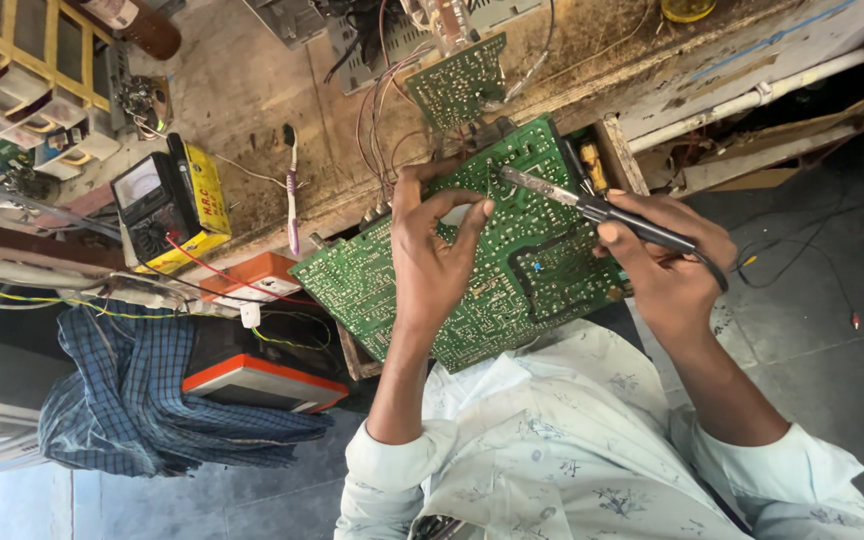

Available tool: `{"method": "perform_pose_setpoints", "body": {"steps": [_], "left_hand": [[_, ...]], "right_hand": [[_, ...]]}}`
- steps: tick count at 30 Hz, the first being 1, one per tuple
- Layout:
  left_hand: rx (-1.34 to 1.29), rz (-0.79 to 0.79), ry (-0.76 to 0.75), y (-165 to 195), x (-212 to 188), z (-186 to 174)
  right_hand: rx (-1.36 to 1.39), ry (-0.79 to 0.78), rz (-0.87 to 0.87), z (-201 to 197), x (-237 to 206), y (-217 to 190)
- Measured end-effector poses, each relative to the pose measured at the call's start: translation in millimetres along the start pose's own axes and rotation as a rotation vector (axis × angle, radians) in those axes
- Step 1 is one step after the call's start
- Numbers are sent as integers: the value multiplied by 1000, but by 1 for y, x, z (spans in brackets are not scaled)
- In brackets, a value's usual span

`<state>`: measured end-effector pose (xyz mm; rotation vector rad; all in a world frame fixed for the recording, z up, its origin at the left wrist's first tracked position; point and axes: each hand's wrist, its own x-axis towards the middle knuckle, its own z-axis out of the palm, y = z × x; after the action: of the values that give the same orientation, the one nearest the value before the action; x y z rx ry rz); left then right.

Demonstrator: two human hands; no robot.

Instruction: The person solders components on a green circuit board placed on a cluttered workbench. They hold the board steady with one hand while applying a soldering iron to the board's underside, repositioning the board and the iron repeatedly to work on different joints, with a multimeter connected nearby.

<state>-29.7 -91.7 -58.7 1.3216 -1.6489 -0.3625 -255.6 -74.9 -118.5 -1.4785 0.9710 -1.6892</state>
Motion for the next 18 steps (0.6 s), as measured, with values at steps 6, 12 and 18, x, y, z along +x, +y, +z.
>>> {"method": "perform_pose_setpoints", "body": {"steps": [6,12,18], "left_hand": [[-43,-30,9,1,-1,1],[183,190,66,13,-3,3],[113,179,-10,36,1,26]], "right_hand": [[29,-3,-26,0,-1,-2],[1,-4,-23,-11,-6,-4],[-36,82,-206,-36,-6,-6]]}}
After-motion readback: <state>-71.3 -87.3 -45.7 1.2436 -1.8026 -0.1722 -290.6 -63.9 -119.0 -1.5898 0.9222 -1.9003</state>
